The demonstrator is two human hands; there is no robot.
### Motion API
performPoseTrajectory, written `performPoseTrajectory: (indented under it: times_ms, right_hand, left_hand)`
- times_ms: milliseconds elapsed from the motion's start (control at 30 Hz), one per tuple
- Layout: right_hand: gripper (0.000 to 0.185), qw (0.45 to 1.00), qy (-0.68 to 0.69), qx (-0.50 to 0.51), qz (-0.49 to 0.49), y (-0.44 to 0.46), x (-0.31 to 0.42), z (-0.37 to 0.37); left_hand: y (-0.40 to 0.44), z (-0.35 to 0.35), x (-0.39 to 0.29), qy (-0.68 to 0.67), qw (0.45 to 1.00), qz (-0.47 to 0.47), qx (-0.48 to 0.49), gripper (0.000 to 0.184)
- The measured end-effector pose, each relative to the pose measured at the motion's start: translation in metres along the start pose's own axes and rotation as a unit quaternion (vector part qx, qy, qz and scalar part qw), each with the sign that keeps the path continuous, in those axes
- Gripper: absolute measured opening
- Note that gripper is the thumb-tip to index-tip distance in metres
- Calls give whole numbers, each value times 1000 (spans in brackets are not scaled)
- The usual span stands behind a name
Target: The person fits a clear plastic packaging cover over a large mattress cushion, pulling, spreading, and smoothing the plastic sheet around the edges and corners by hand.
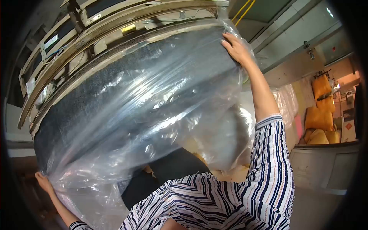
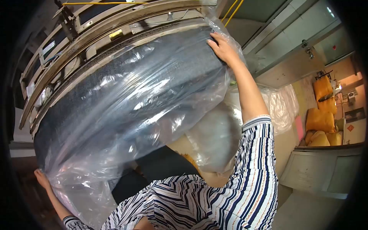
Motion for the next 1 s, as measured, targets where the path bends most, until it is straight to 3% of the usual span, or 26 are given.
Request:
performPoseTrajectory:
  times_ms: [33, 67, 100, 200, 267, 300, 400, 433, 533, 633, 733, 800, 833, 933, 1000]
  right_hand:
    - [49, 1000, -16, 9, 17, -4, 13, -15]
    - [39, 986, -139, -32, 88, -1, 24, -33]
    - [41, 982, -155, -54, 98, 3, 21, -42]
    - [52, 975, -145, -38, 161, 26, -31, -45]
    - [61, 962, -186, -16, 199, 36, -62, -40]
    - [69, 956, -147, 58, 246, 38, -69, -36]
    - [63, 975, -197, -100, 32, 24, -33, -34]
    - [52, 978, -123, -159, -60, 20, -22, -31]
    - [38, 992, 12, -61, -108, -4, 10, -17]
    - [33, 996, -24, -74, -42, -19, 17, -28]
    - [39, 995, -56, -77, 26, -13, -4, -30]
    - [42, 989, -115, -77, 48, -5, -25, -23]
    - [49, 986, -159, -29, 37, -3, -21, -22]
    - [56, 995, -81, -45, 20, 6, -33, -3]
    - [65, 998, 39, 40, -5, 19, -47, 2]
  left_hand:
    - [11, 2, 28, 21, 999, 25, -27, 33]
    - [18, 1, 34, 41, 996, 49, -55, 33]
    - [23, 3, 40, 56, 993, 73, -75, 34]
    - [60, 29, 44, 18, 998, 20, 53, 35]
    - [76, 48, 47, 39, 999, -12, 11, 37]
    - [81, 50, 42, 48, 998, -46, 0, 37]
    - [96, 63, 56, 68, 993, -96, -15, 41]
    - [101, 63, 61, 84, 991, -103, 4, 42]
    - [109, 64, 74, 81, 991, -108, 16, 43]
    - [103, 56, 56, 88, 984, -152, -26, 41]
    - [118, 67, 66, 125, 990, -48, -50, 41]
    - [109, 57, 41, 121, 987, -92, -46, 41]
    - [112, 58, 48, 116, 987, -96, -50, 41]
    - [114, 60, 57, 150, 980, -80, -105, 42]
    - [123, 70, 82, 149, 984, -101, -13, 39]
Point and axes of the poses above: each hand's wrist, its own y-axis towards the middle knuckle, its own z-axis out of the palm, x = y × z, the point moved 4 cm from there along y, towards the middle knuckle, and after that the axes turned 3 degrees about x, right-handed, at the moved point
